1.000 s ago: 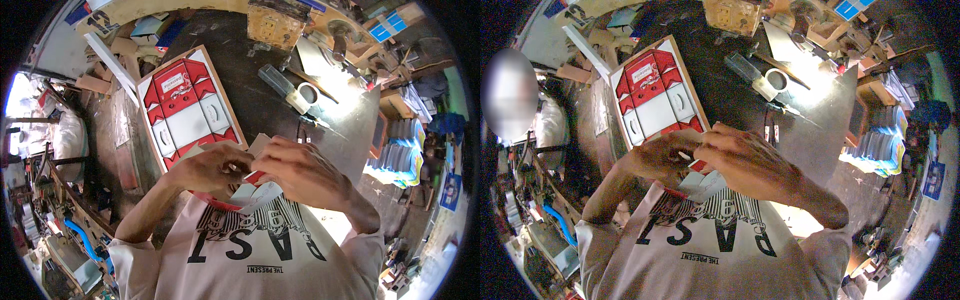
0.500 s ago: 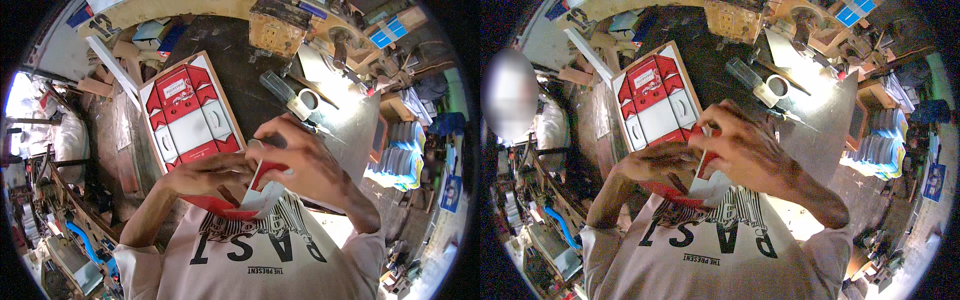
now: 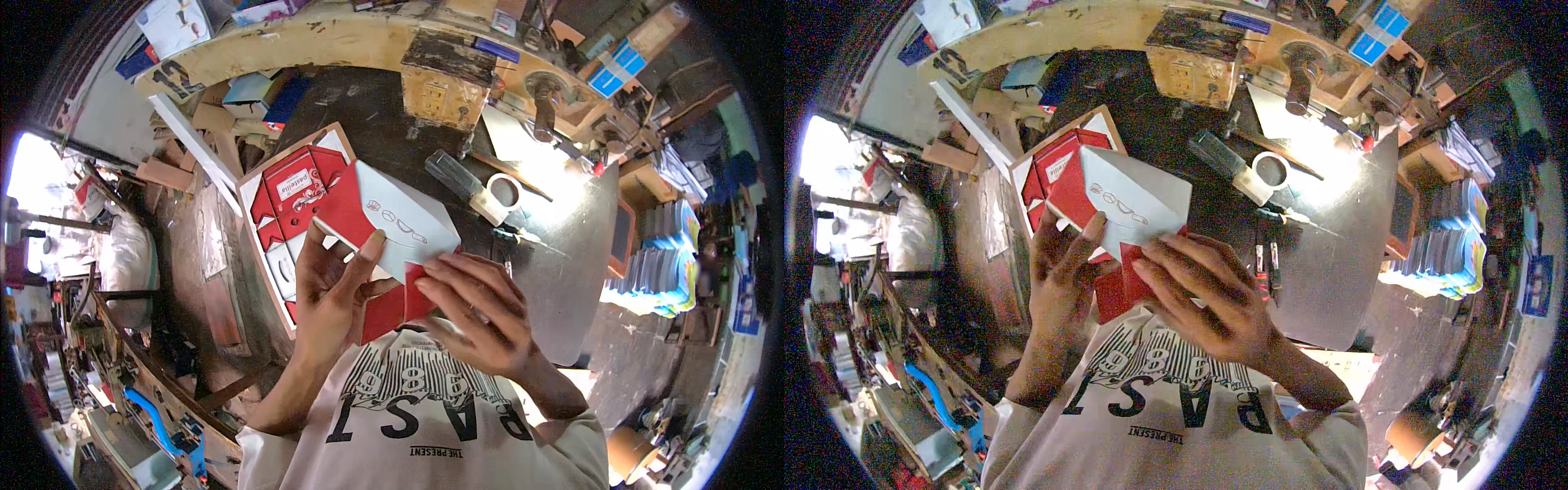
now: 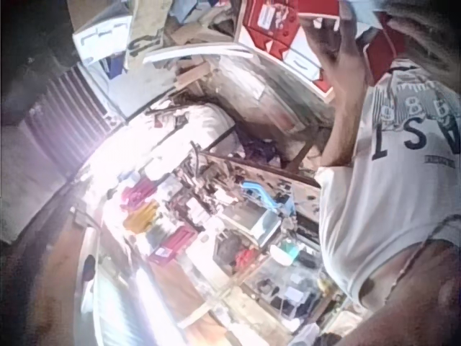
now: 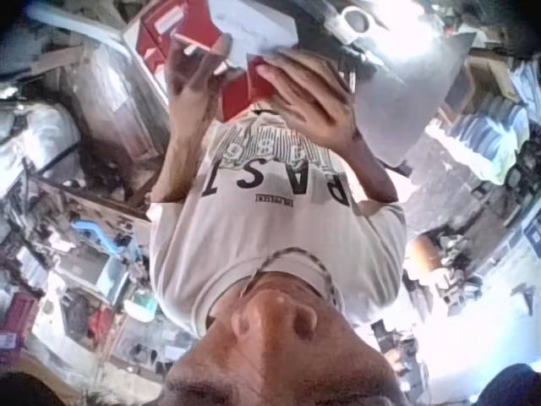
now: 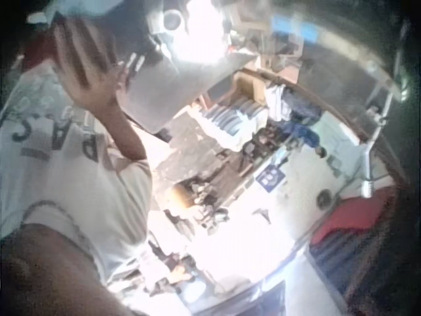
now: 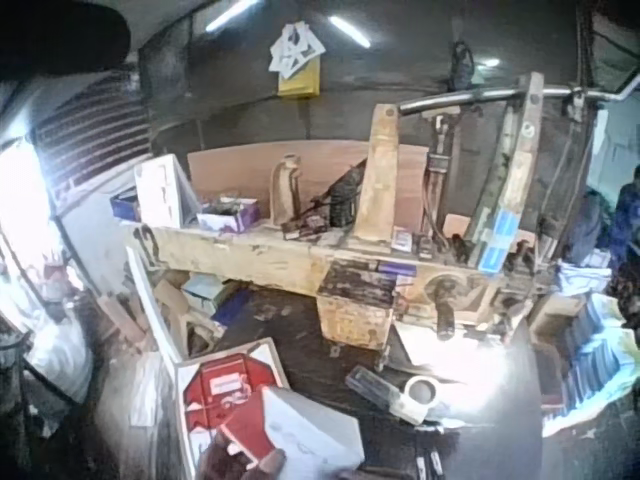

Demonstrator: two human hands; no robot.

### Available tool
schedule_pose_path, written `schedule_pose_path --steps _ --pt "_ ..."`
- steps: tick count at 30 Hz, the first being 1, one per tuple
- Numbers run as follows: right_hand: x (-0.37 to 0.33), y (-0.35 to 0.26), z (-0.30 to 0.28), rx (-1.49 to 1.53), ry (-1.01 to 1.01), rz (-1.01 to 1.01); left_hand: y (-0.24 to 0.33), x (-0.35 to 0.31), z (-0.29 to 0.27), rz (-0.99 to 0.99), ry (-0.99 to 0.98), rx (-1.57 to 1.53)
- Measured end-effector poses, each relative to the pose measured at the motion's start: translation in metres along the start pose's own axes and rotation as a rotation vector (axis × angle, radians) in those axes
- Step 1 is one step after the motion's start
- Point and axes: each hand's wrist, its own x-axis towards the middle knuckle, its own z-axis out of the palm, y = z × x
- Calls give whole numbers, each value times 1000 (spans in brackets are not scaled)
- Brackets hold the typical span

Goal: The person removes a cut cardboard sheet from a template frame and folds the cardboard along its creases to assemble a box by hand.

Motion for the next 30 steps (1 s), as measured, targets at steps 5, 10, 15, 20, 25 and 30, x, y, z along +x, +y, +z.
schedule_pose_path --steps 5,10,15,20,25,30 --pt "8 10 -13 -32 53 -93 -3 -3 -1 269 -119 48" --pt "15 1 -17 -106 -6 -125 -11 -6 -11 356 -182 153" --pt "15 -2 -10 -146 23 -110 -28 -25 -8 308 -164 222" --pt "21 4 -9 -21 20 -35 -32 -19 -8 398 -210 223" --pt "15 2 -7 154 -10 50 -33 -19 -8 399 -186 280" --pt "15 3 -9 119 -57 -14 -29 -15 -14 437 -217 299"
